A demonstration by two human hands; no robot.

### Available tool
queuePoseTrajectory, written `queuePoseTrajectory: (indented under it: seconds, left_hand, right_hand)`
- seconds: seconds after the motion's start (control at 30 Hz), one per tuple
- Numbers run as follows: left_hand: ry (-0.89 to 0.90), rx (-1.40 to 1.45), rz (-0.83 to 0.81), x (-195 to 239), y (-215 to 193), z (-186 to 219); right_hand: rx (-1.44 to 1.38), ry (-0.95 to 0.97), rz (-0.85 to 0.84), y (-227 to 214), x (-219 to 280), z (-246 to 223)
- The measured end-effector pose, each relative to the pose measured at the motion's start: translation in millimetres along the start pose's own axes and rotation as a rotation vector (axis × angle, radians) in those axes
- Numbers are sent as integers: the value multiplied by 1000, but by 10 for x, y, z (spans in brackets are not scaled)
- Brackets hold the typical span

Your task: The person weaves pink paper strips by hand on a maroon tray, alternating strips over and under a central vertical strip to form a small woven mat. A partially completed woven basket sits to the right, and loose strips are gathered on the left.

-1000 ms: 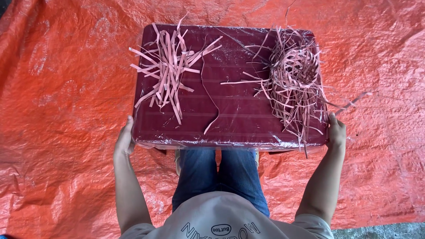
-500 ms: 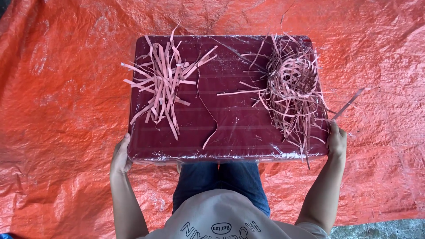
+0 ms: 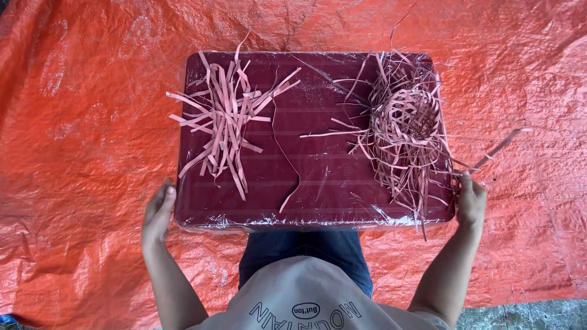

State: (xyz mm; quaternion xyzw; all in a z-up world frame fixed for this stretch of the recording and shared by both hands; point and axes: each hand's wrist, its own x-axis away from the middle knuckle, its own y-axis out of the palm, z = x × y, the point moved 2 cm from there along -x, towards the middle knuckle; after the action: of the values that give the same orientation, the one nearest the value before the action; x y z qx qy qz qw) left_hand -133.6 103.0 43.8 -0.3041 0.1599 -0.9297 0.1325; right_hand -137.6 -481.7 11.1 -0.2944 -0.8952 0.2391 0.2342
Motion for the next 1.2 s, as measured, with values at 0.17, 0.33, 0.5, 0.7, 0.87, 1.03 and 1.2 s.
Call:
queuePoseTrajectory:
  seconds: [0.17,0.33,0.5,0.7,0.87,1.03,1.2]
  left_hand:
    - [965,-344,570,10,157,265]
    - [1243,-409,202,273,1085,799]
    - [1153,-825,-98,-98,1946,544]
    - [1165,-959,-64,-302,2234,336]
    - [1288,-808,106,-140,2187,475]
    - [1263,-809,39,-279,2242,387]
    - [1248,-812,-10,-315,2292,381]
  right_hand:
    - [179,-736,329,-260,-180,18]
    - [89,-1039,414,-168,387,-793]
    - [235,-942,203,40,382,-992]
    - [56,-1110,259,121,830,-1117]
    - [37,-1097,-9,647,1121,-1257]
    - [493,-1267,36,1028,1019,-1133]
    - [734,-1364,232,1143,659,-825]
